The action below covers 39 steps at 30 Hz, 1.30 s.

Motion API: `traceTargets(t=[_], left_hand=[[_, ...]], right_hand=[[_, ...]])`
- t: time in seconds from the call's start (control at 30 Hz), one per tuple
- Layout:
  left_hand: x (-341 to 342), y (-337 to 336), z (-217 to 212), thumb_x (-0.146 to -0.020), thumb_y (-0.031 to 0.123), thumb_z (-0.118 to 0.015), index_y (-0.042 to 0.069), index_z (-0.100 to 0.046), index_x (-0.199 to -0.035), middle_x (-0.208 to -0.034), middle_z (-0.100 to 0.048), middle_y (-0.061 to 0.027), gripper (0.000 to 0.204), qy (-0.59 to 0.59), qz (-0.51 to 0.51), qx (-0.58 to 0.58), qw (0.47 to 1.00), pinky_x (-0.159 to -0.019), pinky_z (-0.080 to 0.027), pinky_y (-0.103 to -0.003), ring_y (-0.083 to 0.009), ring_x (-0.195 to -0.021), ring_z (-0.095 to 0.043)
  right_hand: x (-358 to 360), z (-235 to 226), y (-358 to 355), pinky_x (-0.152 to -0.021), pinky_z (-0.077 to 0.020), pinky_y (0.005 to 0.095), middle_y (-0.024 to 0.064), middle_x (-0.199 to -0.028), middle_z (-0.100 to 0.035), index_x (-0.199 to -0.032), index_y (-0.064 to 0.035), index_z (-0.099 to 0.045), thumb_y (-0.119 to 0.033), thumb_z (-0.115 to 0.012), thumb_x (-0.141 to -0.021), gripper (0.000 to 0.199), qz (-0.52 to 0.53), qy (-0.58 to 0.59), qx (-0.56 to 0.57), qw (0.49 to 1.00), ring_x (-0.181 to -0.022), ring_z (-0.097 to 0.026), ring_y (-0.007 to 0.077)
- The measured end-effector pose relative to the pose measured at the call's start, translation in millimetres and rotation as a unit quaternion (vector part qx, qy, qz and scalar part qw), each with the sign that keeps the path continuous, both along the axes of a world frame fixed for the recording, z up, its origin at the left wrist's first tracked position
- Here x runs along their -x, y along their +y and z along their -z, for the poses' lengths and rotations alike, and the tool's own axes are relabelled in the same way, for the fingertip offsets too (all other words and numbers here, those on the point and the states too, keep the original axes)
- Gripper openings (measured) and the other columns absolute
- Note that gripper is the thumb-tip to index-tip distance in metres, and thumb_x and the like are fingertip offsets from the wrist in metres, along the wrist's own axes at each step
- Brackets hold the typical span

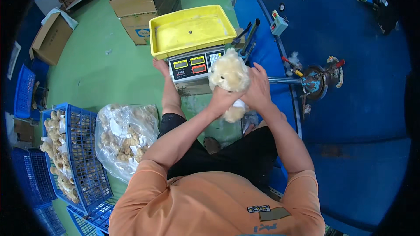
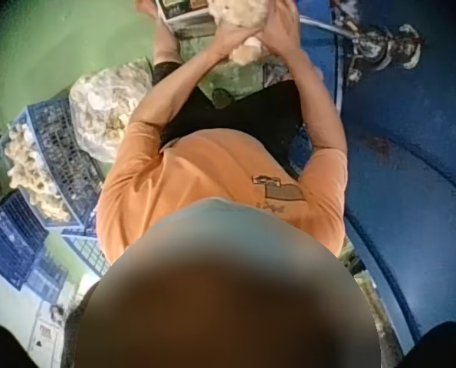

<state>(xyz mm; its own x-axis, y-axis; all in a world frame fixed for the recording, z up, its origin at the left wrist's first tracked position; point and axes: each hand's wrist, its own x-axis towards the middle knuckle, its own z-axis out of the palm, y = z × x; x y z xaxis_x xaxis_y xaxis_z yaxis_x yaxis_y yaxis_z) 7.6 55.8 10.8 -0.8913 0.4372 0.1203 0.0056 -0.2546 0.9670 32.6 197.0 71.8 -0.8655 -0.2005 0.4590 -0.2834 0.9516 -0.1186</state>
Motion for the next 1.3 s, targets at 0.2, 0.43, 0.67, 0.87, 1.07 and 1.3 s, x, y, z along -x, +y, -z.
traceTargets(t=[0.2,0.43,0.67,0.87,1.07,1.3], left_hand=[[4,-2,-15,-0.083,0.021,-0.078,-0.001,-0.057,-0.132,-0.125,-0.065,-0.0153,0.057,0.085,-0.010,0.043,0.995,-0.096,-0.050,-0.036,-0.0258,-0.111,-0.064],[15,-27,-35,-0.083,0.021,-0.076,-0.001,-0.061,-0.127,-0.118,-0.068,-0.0157,0.051,0.050,0.042,0.105,0.992,-0.090,-0.052,-0.036,-0.0277,-0.105,-0.067],[90,-91,-65,-0.076,0.019,-0.074,0.000,-0.061,-0.126,-0.114,-0.068,-0.0166,0.055,0.280,-0.061,0.304,0.909,-0.085,-0.052,-0.043,-0.0339,-0.099,-0.065],[215,-89,-60,-0.076,0.023,-0.073,0.010,-0.054,-0.135,-0.126,-0.061,-0.0143,0.064,0.526,-0.225,0.532,0.624,-0.105,-0.038,-0.053,-0.0365,-0.121,-0.055],[232,-82,-14,-0.081,0.018,-0.067,0.010,-0.055,-0.132,-0.129,-0.060,-0.0107,0.053,0.515,-0.219,0.585,0.587,-0.105,-0.035,-0.058,-0.0380,-0.125,-0.052],[110,-88,17,-0.081,0.011,-0.072,0.008,-0.057,-0.126,-0.125,-0.060,-0.0134,0.048,0.495,-0.249,0.373,0.745,-0.100,-0.045,-0.040,-0.0320,-0.115,-0.056]], right_hand=[[-9,4,-7,-0.106,-0.0382,0.0432,0.0140,-0.093,-0.065,-0.103,-0.0034,-0.065,-0.030,-0.071,-0.077,0.038,-0.015,0.126,0.013,0.992,-0.093,-0.060,0.0296],[-7,-4,-14,-0.093,-0.0439,0.0425,0.0097,-0.095,-0.065,-0.097,-0.0084,-0.068,-0.029,-0.069,-0.081,0.026,-0.012,0.048,0.027,0.998,-0.093,-0.060,0.0266],[11,-19,-6,-0.069,-0.0472,0.0375,0.0043,-0.083,-0.064,-0.087,-0.0121,-0.064,-0.024,-0.065,-0.087,0.012,-0.107,-0.015,-0.080,0.991,-0.076,-0.061,0.0233],[20,-20,-7,-0.053,-0.0445,0.0360,0.0025,-0.070,-0.060,-0.079,-0.0136,-0.058,-0.022,-0.063,-0.089,0.014,-0.099,0.020,-0.081,0.992,-0.060,-0.059,0.0232],[16,-20,-5,-0.052,-0.0434,0.0370,0.0046,-0.069,-0.063,-0.080,-0.0115,-0.059,-0.022,-0.063,-0.090,0.014,-0.075,-0.019,-0.010,0.997,-0.058,-0.059,0.0246],[32,-24,10,-0.054,-0.0426,0.0375,0.0080,-0.072,-0.066,-0.091,-0.0058,-0.062,-0.019,-0.064,-0.092,0.014,0.005,-0.176,0.316,0.932,-0.059,-0.058,0.0238]])
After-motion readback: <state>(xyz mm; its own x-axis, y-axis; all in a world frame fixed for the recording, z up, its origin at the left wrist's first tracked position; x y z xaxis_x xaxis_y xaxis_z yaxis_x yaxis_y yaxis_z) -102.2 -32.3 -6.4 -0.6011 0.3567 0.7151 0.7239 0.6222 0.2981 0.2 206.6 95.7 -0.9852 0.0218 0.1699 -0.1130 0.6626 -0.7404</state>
